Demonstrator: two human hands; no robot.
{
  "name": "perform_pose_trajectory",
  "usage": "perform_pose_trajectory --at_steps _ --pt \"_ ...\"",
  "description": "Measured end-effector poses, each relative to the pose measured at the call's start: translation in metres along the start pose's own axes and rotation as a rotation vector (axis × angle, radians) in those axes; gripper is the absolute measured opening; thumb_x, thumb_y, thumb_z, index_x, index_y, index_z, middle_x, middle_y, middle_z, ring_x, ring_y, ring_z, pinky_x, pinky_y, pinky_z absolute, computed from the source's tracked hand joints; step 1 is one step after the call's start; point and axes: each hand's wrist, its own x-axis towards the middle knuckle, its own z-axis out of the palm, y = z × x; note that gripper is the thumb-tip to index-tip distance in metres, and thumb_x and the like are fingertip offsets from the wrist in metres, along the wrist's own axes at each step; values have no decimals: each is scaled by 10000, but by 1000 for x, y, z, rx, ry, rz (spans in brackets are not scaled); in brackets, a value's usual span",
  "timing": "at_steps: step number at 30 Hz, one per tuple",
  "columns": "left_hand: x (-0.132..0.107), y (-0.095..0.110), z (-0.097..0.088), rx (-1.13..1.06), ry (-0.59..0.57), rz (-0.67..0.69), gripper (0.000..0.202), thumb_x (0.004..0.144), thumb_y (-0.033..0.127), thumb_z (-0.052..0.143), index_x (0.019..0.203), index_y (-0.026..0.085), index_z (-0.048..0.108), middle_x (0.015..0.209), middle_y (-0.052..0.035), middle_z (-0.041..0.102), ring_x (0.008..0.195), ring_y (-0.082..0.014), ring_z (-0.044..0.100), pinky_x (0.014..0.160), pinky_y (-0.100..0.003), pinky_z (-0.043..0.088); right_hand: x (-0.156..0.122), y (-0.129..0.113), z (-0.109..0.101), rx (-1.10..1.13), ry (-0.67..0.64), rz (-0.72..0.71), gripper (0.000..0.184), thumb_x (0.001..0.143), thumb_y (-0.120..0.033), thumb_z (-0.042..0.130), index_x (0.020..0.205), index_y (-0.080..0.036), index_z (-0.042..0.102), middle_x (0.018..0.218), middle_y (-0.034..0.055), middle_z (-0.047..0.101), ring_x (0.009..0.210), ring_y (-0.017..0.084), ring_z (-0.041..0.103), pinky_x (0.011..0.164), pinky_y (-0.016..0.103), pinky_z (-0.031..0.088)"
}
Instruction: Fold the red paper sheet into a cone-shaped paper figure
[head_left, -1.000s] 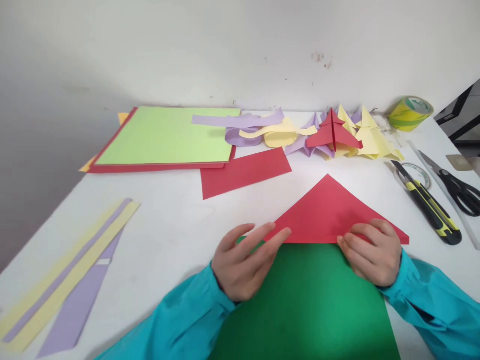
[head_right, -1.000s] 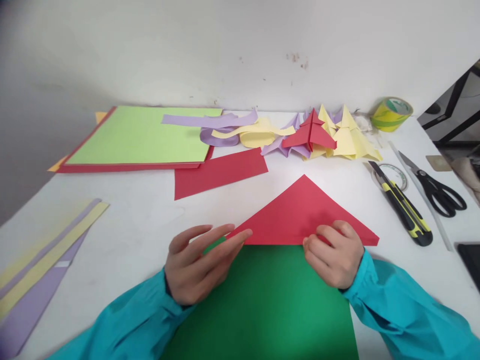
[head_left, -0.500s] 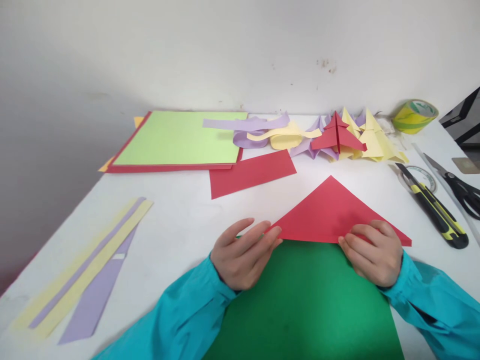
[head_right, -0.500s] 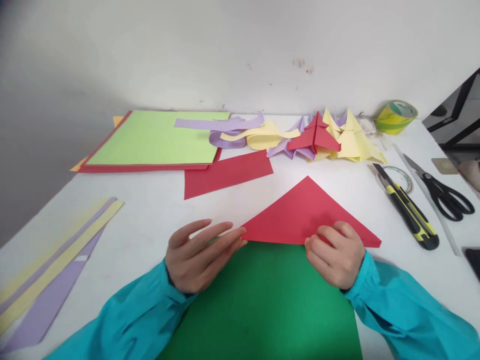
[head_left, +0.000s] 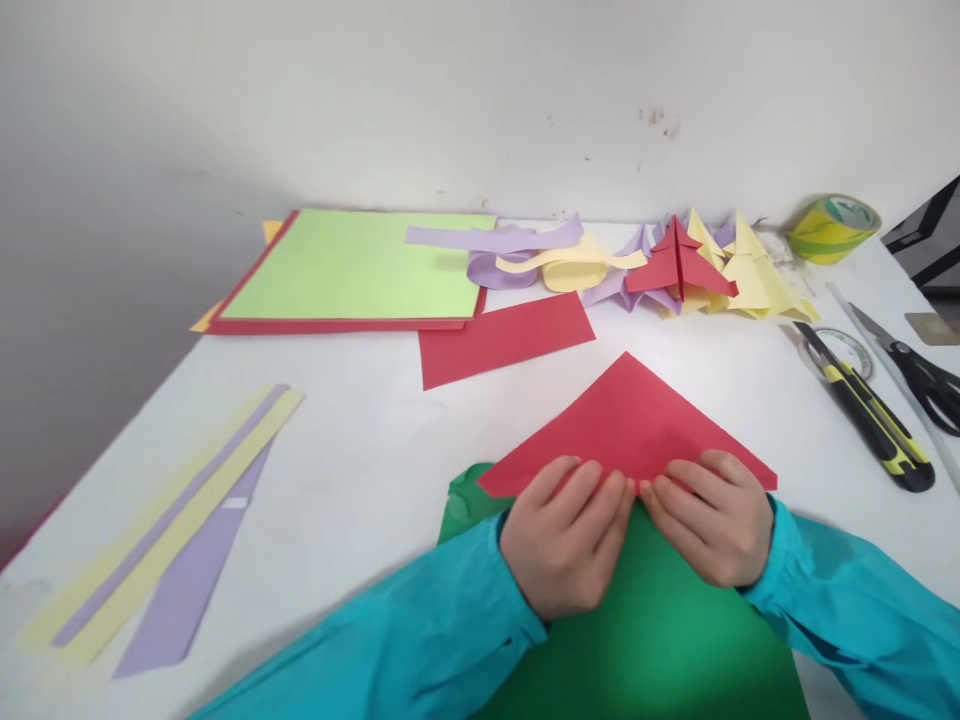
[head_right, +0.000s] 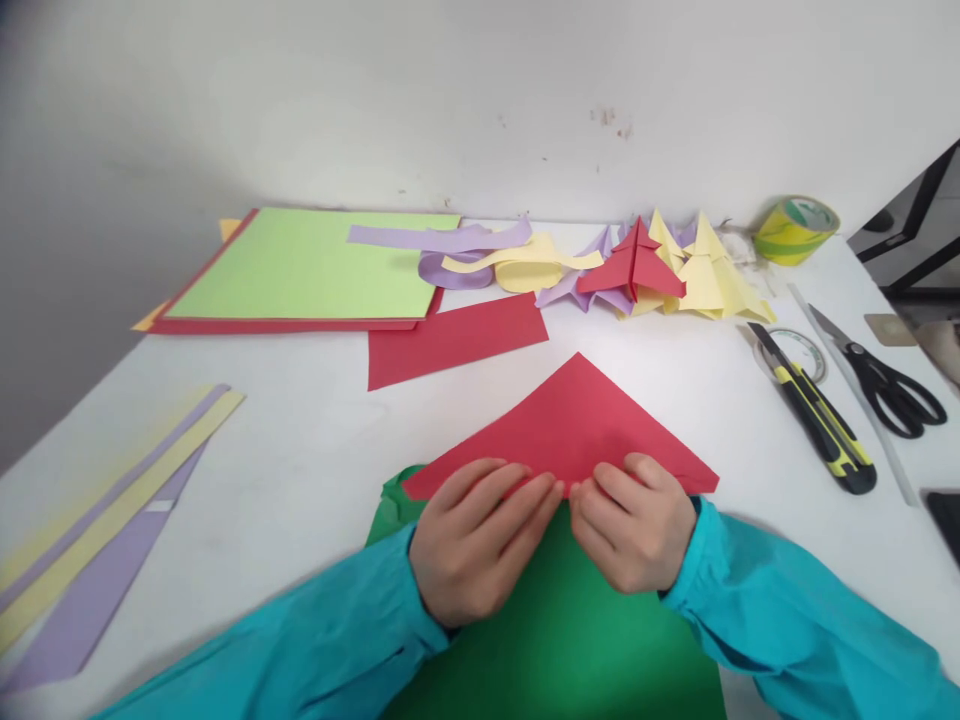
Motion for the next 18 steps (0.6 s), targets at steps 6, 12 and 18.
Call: perform_pose_trajectory --at_steps 6,12,18 --pt "6 4 6 -35 7 28 224 852 75 447 869 64 670 792 -99 683 755 -220 596 697 -389 470 3 -2 0 -36 -4 5 199 851 -81 469 812 -99 663 772 73 673 774 205 565 638 365 357" --pt "0 -10 2 -8 32 39 180 835 64 490 874 64 666 832 -90 697 811 -236 601 709 -385 451 -3 8 -2 -96 -14 29 138 840 -113 538 755 -133 645 731 33 668 784 205 564 649 354 354" --pt "-10 -38 -2 110 70 6 85 799 63 577 817 116 641 767 -62 699 781 -202 610 684 -359 461 -13 26 -6 -189 3 60 128 821 -88 575 721 -147 628 663 14 659 749 186 563 642 340 352"
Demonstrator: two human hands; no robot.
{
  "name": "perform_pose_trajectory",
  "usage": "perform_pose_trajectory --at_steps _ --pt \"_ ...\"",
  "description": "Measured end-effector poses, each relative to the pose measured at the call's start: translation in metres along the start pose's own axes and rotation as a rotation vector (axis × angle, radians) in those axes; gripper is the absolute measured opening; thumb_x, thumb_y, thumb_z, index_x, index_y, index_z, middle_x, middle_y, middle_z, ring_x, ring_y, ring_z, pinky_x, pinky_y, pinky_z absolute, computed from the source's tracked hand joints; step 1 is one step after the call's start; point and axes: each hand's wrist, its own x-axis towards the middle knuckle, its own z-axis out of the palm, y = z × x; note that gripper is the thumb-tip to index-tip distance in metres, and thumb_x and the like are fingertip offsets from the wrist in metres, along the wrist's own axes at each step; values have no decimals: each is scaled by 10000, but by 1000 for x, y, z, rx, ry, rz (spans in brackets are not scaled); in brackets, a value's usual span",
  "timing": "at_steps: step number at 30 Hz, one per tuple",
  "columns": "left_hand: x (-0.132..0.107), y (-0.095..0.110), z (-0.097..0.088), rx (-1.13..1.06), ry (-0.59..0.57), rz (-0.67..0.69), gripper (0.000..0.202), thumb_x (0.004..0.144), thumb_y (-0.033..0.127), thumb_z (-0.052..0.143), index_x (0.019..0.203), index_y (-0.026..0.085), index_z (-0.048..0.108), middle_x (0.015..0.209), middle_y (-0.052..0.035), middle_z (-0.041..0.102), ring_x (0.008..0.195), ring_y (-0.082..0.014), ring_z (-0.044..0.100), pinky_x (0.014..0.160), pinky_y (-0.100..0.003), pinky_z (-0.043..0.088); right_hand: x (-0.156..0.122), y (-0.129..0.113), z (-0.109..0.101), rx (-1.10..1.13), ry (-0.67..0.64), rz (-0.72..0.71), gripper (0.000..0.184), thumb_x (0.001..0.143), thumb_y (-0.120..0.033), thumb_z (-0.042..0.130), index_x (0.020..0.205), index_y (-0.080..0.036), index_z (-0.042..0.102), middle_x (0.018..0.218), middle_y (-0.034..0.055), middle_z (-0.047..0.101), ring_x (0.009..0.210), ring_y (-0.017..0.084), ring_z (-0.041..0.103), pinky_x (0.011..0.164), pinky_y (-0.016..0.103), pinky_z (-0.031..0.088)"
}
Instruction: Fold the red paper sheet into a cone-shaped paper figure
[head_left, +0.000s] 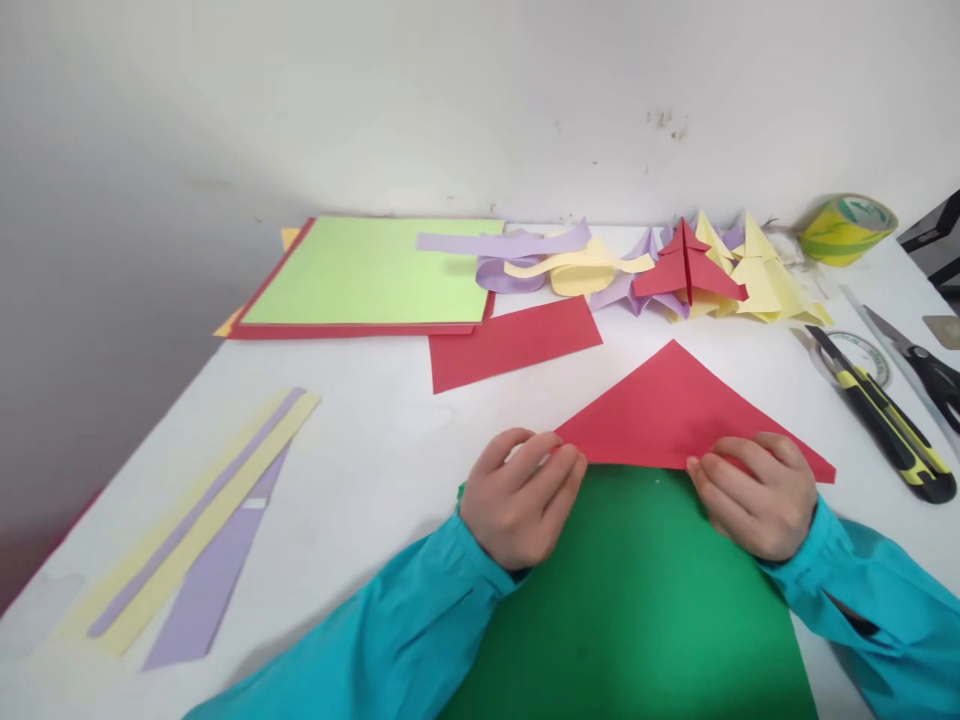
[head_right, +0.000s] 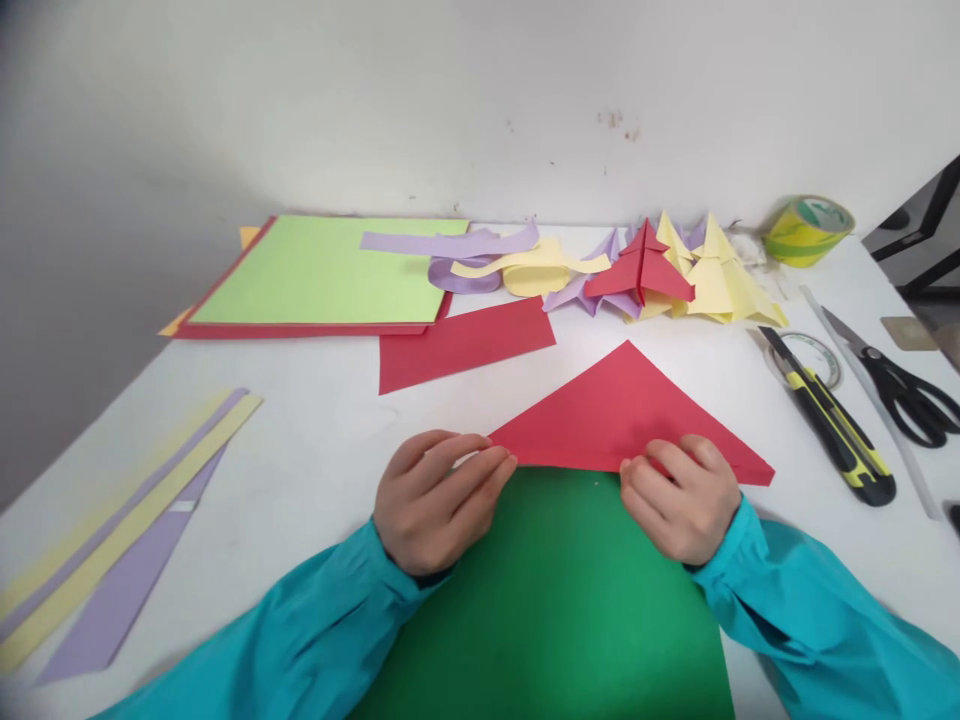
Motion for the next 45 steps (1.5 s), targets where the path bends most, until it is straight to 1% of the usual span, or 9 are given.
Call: perform_pose_trajectory --at_steps 8,20,22,25,28,32,35,39,45 --pt "-5 -17 -9 10 -66 97 87 824 63 572 862 103 639 785 -64 710 793 -184 614 757 -370 486 3 -1 -1 34 6 -4 105 794 -74 613 723 -150 626 680 14 656 754 185 560 632 338 360" --pt "-9 -35 -14 9 -84 108 85 843 84 557 859 134 623 770 -43 707 782 -168 617 779 -375 514 -1 0 1 71 1 9 108 812 -73 590 746 -145 636 687 20 661 758 184 571 642 345 373" --pt "-7 -31 -14 1 -42 72 49 803 149 648 847 142 627 752 -27 705 762 -167 612 767 -372 508 1 -1 2 67 2 16 106 805 -64 591 745 -137 641 683 26 663 757 191 571 640 347 373" --pt "0 -12 -10 -52 -9 13 161 754 233 723 869 151 645 782 -9 711 767 -166 608 767 -361 492 7 -6 2 93 -21 -10 123 818 -64 558 766 -117 656 718 44 674 766 204 572 637 356 372" --pt "8 13 -2 -143 -103 61 140 850 103 540 924 115 658 894 -55 714 845 -190 617 781 -362 492 13 -17 4 156 -24 -56 189 847 -78 490 803 -105 672 769 63 682 794 216 579 653 369 375" --pt "14 34 8 -188 -86 46 212 852 67 452 861 58 664 819 -110 696 762 -223 606 661 -376 481 15 -25 5 188 5 -58 226 846 -74 457 786 -96 674 777 80 682 785 218 575 657 372 369" --pt "17 38 11 -212 -78 62 229 846 57 434 812 44 661 778 -123 679 723 -222 597 610 -368 463 14 -25 5 196 1 -53 245 852 -74 437 790 -89 674 786 91 678 784 215 567 667 370 369" --pt "19 36 12 -235 -109 48 238 855 64 431 786 78 658 742 -96 663 723 -209 583 593 -350 440 13 -23 7 223 -48 -54 235 860 -82 443 819 -98 674 805 87 672 816 209 555 691 365 366" --pt "15 35 12 -285 -151 15 193 841 71 469 774 75 650 732 -91 646 728 -208 558 578 -352 401 17 -23 7 279 -135 -36 258 870 -105 466 672 -154 623 666 41 589 725 174 494 637 347 301"
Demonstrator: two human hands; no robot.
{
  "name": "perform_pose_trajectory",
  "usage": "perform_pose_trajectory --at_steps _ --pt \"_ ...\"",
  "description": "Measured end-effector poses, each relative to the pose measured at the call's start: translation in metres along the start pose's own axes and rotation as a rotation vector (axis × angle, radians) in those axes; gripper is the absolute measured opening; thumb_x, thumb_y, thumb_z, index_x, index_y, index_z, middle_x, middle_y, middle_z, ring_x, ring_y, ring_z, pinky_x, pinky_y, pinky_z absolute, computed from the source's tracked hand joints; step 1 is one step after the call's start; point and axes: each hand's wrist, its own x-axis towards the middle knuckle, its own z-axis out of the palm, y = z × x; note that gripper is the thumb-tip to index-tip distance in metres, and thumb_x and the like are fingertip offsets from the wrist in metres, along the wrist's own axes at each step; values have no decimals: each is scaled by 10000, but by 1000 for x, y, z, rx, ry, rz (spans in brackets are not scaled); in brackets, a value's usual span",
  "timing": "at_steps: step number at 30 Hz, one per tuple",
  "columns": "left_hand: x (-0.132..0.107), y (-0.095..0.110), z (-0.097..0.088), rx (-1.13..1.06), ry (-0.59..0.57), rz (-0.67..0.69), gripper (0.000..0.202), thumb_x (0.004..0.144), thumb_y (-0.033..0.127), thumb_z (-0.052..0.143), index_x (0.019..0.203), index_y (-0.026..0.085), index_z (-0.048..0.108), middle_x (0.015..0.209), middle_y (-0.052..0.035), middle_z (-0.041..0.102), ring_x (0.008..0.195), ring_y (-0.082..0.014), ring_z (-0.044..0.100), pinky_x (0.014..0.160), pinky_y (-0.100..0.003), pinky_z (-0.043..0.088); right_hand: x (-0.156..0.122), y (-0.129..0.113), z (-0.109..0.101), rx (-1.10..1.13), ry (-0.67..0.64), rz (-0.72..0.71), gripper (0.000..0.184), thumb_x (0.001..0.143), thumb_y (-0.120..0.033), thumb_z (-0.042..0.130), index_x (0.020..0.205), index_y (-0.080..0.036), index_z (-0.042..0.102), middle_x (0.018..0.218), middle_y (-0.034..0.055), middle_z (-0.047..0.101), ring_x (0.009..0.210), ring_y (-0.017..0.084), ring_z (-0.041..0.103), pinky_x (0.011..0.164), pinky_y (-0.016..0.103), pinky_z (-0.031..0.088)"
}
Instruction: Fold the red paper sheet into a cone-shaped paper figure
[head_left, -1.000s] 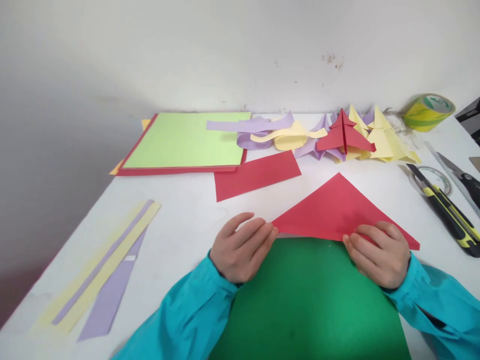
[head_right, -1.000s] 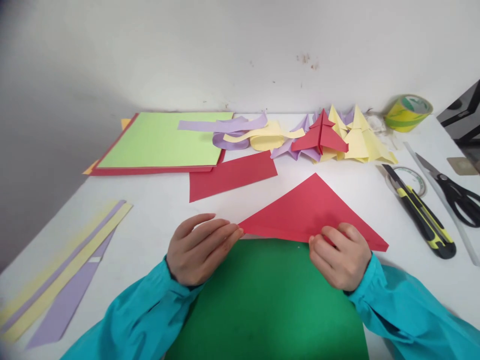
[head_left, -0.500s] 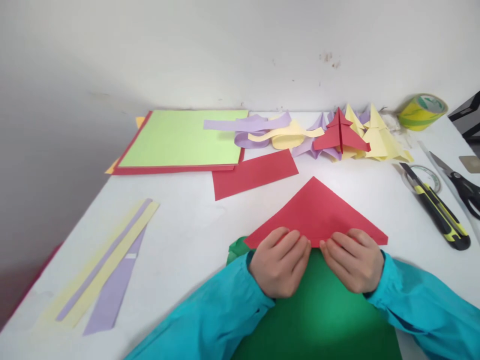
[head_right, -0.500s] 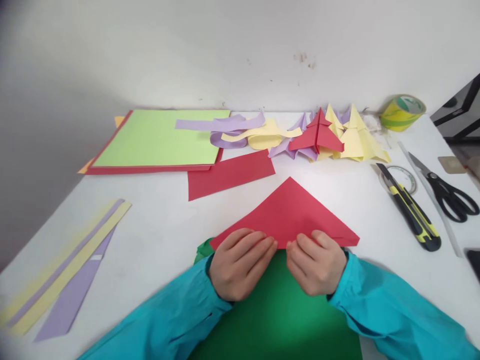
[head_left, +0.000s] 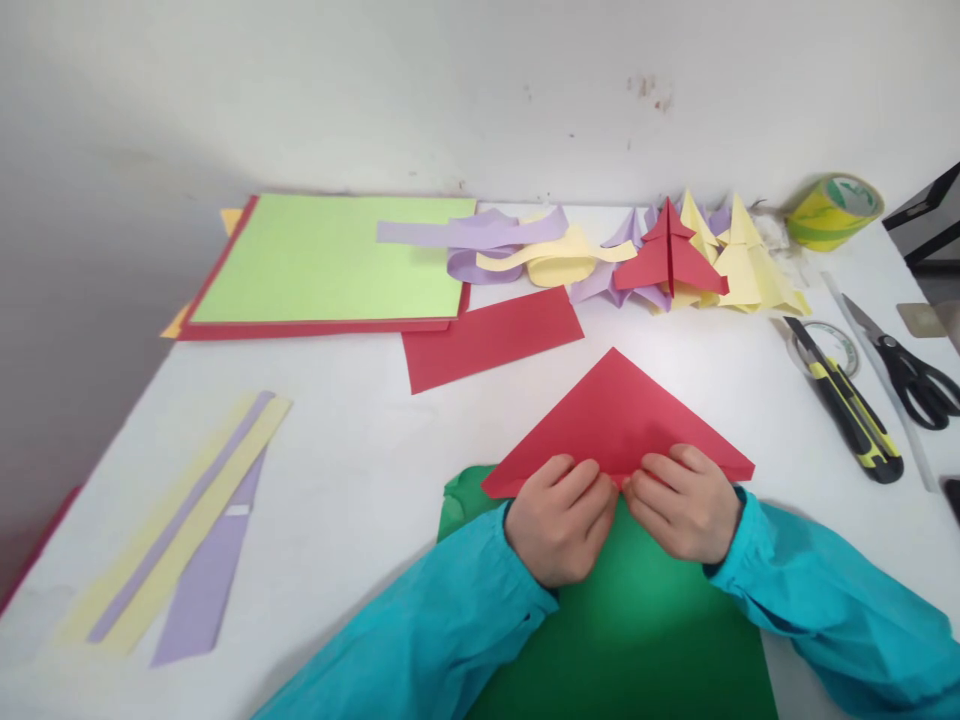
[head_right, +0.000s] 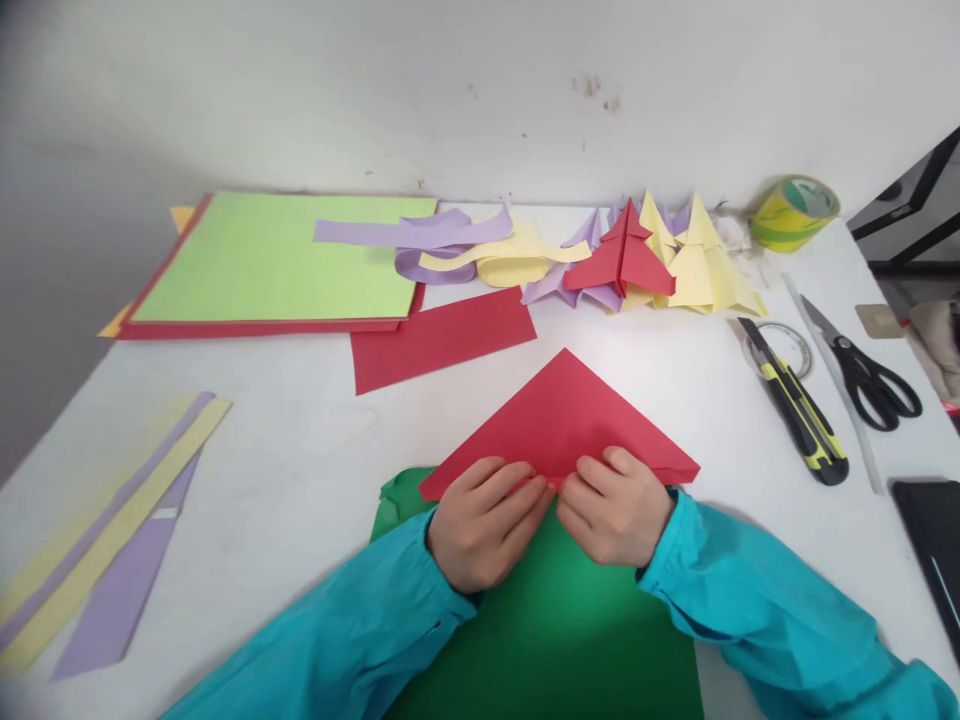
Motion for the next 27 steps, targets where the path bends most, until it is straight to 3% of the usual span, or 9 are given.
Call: perform_pose_trajectory --at_steps 12,27 --pt "-7 -6 -5 -116 -79 -39 172 857 82 488 786 98 644 808 -54 676 755 -192 560 593 -346 385 2 4 -2 130 -95 27 237 859 -126 514 632 -175 561 635 5 540 660 144 404 613 341 249" --pt "-13 -10 -14 -12 -49 6 102 847 91 537 811 145 616 779 -15 681 745 -169 581 594 -324 388 -3 6 1 100 -29 -22 221 851 -129 538 635 -173 561 621 -5 524 683 137 413 639 330 253"
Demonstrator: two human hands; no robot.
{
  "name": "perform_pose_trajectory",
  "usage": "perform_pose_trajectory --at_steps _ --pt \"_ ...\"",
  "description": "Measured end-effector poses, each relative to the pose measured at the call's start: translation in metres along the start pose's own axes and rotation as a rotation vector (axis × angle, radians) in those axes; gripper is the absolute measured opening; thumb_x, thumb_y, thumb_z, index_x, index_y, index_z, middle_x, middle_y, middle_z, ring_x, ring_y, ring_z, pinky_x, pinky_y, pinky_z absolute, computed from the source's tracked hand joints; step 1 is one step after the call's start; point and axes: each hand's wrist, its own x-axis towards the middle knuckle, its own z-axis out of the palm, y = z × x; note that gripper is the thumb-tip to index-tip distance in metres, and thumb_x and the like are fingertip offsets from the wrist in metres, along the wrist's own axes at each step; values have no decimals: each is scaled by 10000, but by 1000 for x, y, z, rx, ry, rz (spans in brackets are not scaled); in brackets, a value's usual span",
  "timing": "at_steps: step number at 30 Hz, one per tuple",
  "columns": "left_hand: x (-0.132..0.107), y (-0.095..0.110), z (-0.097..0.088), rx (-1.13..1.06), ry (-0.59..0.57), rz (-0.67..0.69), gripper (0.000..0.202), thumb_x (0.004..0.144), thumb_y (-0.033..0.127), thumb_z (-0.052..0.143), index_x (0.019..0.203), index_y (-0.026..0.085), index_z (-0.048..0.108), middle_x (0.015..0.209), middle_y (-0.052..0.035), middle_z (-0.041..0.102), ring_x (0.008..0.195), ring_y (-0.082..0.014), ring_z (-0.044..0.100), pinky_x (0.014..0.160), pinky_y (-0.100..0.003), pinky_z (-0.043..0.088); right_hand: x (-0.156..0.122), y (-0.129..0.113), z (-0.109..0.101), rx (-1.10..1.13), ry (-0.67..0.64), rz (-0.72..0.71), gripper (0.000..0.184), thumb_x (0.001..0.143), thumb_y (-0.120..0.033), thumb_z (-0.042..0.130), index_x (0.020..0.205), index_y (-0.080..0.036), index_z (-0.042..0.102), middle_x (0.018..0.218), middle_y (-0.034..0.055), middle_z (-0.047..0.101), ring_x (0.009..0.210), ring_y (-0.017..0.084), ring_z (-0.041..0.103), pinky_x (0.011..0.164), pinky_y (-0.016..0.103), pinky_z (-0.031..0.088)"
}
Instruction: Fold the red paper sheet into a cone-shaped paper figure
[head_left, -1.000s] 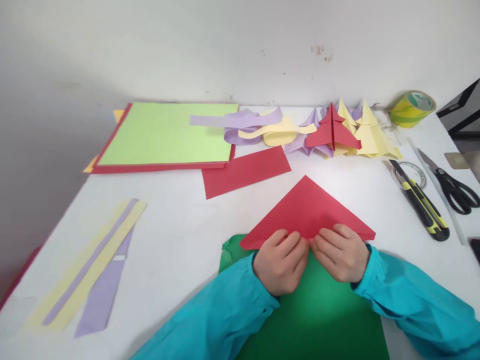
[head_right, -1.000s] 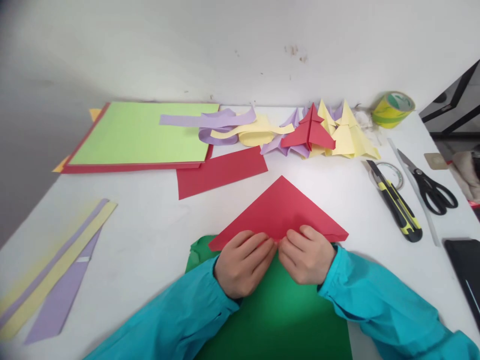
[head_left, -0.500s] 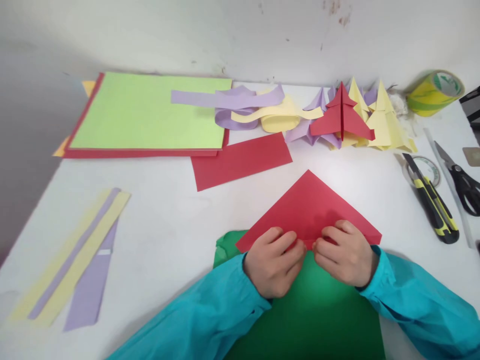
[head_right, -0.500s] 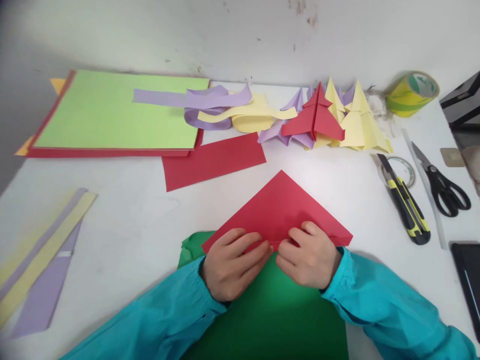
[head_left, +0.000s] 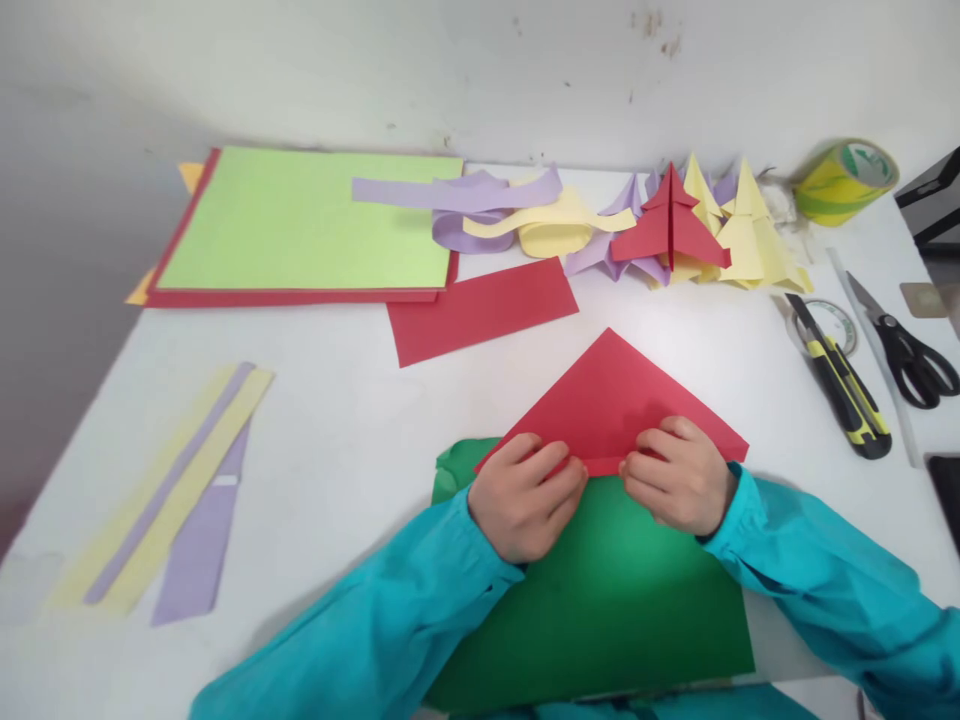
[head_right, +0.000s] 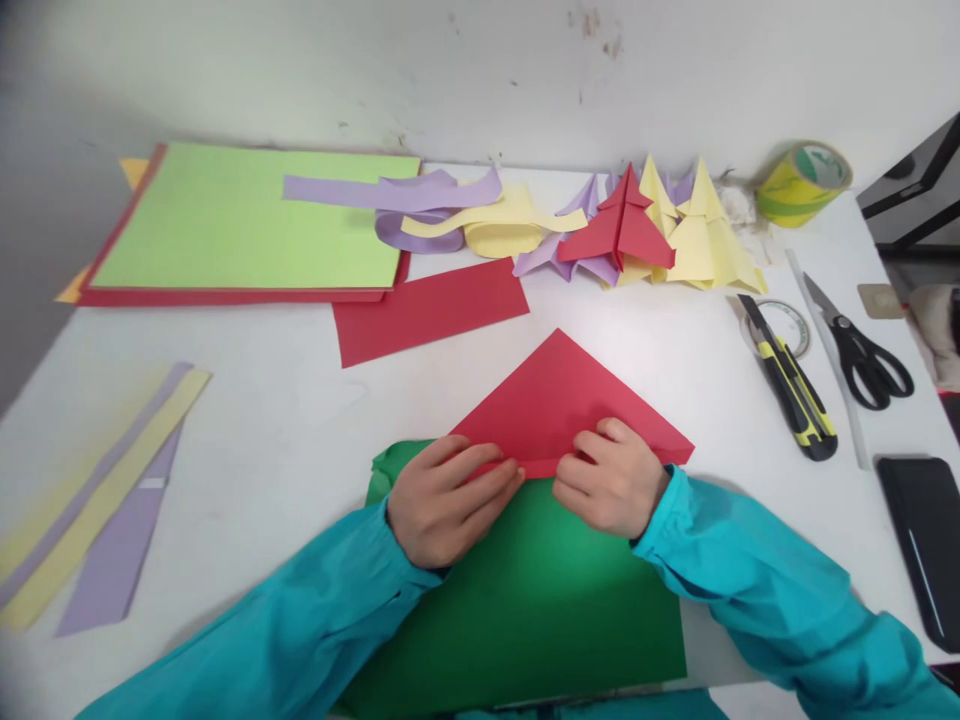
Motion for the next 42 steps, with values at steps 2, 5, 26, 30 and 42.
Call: perform_pose_trajectory --at_steps 2,5,26,30,42 --pt "-1 -2 -1 21 -1 30 108 853 87 527 819 139 615 773 -20 685 748 -174 591 594 -324 393 -3 0 -1 -8 5 8 225 856 -131 533 636 -174 560 619 -5 525 684 136 415 640 330 251" --pt "-5 -6 -5 64 -1 65 100 850 77 526 826 121 612 755 -30 690 750 -185 608 584 -321 398 -10 1 -3 -36 13 31 226 855 -136 539 633 -172 557 615 -5 529 689 135 423 642 329 249" --pt "-22 -27 -29 97 -20 28 93 826 74 568 755 130 591 665 -35 665 691 -160 618 654 -319 445 -18 6 -1 -52 37 39 199 834 -124 571 640 -164 554 657 -7 583 696 125 466 651 327 285" --pt "-22 -30 -29 87 -20 10 140 841 111 572 705 144 568 636 -24 650 669 -154 602 655 -319 448 -18 6 -1 -55 37 45 199 833 -124 573 639 -165 556 664 -8 596 692 125 475 649 329 300" --pt "-27 -46 -37 111 13 41 368 774 214 684 520 178 419 465 20 486 537 -131 468 553 -284 398 -17 5 -3 -82 44 9 227 835 -122 566 611 -164 564 649 2 590 683 132 481 653 327 326"
